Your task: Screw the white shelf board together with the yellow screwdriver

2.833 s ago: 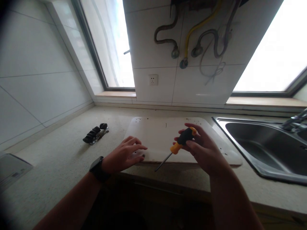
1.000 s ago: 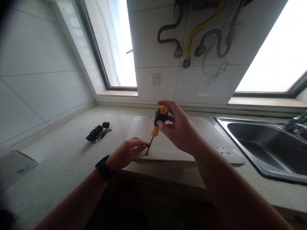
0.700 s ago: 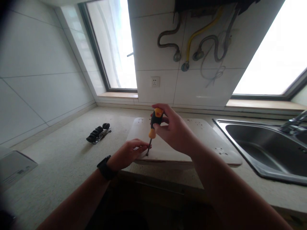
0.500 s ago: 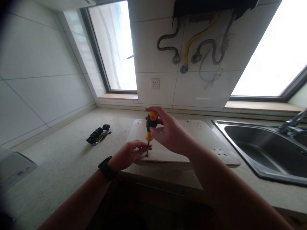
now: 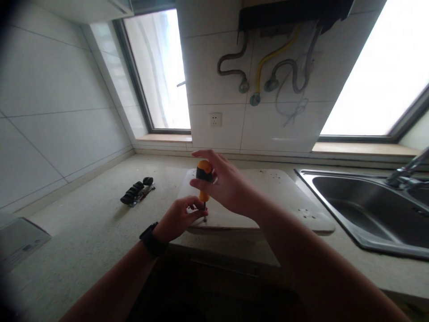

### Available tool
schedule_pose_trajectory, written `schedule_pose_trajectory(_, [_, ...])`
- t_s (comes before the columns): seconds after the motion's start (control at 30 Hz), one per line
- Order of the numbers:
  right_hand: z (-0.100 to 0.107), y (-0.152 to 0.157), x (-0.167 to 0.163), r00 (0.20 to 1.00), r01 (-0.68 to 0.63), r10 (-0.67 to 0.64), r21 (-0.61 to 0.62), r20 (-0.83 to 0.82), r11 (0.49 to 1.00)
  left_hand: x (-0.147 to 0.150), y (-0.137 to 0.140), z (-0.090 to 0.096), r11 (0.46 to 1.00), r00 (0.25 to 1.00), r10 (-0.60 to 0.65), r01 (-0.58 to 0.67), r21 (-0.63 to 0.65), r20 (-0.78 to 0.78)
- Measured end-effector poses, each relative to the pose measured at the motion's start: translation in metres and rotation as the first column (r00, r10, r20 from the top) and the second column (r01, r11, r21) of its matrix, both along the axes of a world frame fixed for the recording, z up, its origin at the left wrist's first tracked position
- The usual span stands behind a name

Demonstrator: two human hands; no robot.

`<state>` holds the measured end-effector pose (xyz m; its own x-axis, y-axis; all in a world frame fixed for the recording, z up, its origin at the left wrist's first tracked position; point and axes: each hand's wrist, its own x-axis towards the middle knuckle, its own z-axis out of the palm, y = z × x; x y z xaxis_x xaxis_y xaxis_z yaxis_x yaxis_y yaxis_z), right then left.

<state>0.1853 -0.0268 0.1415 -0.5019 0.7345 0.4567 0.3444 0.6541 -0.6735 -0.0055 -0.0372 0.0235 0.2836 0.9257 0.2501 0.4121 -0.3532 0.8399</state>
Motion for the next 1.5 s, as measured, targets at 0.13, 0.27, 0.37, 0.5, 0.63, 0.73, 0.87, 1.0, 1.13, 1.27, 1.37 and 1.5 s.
schedule_pose_trajectory(0.13, [0.000,0.002,0.000,0.999,0.014,-0.014,-0.002,-0.032,1.000,0.001,0.001,-0.002,0.997,0.997,0.069,-0.068,0.028,-0.018])
schedule_pose_trajectory(0.27, [0.001,0.004,0.003,0.995,-0.069,0.067,-0.027,-0.080,0.997,0.000,0.000,0.002,0.997,0.998,0.054,-0.053,0.048,-0.025])
schedule_pose_trajectory(0.37, [0.002,0.004,0.006,0.992,-0.093,0.087,-0.052,-0.094,0.994,-0.002,-0.001,0.004,0.999,0.999,-0.035,0.035,0.011,0.003])
schedule_pose_trajectory(0.5, [0.001,0.004,0.008,0.989,-0.108,0.103,-0.045,-0.102,0.993,-0.003,0.000,0.003,0.991,0.991,-0.115,0.119,-0.053,0.066])
schedule_pose_trajectory(0.63, [0.002,0.004,0.007,0.987,-0.134,0.130,-0.034,-0.099,0.990,-0.002,0.001,0.002,0.992,0.991,-0.111,0.115,-0.051,0.068])
schedule_pose_trajectory(0.73, [0.003,0.004,0.007,0.984,-0.158,0.157,-0.010,-0.086,0.987,-0.002,0.001,0.003,0.993,0.993,-0.105,0.108,-0.038,0.059])
schedule_pose_trajectory(0.87, [0.004,0.004,0.006,0.987,-0.146,0.147,0.017,-0.060,0.989,-0.001,0.000,0.003,0.997,0.996,-0.079,0.080,-0.019,0.042])
schedule_pose_trajectory(1.0, [0.004,0.001,0.003,0.998,-0.059,0.059,0.026,-0.010,0.998,0.001,0.000,0.003,0.999,0.999,-0.042,0.042,0.019,0.005])
schedule_pose_trajectory(1.13, [0.003,-0.001,0.000,0.994,-0.086,0.085,-0.010,-0.065,0.996,0.004,0.001,0.000,0.999,0.999,0.040,-0.040,0.022,-0.021])
schedule_pose_trajectory(1.27, [0.000,-0.002,-0.001,0.989,-0.114,0.108,-0.058,-0.097,0.992,0.007,0.001,-0.006,0.993,0.992,0.115,-0.113,0.045,-0.044])
schedule_pose_trajectory(1.37, [-0.001,-0.003,-0.004,0.995,-0.076,0.072,-0.058,-0.063,0.995,0.009,0.001,-0.009,0.990,0.990,0.131,-0.129,0.056,-0.043])
schedule_pose_trajectory(1.5, [-0.001,-0.003,-0.004,0.999,-0.042,0.042,-0.005,-0.026,0.999,0.008,0.000,-0.005,0.992,0.992,0.116,-0.114,0.048,-0.039])
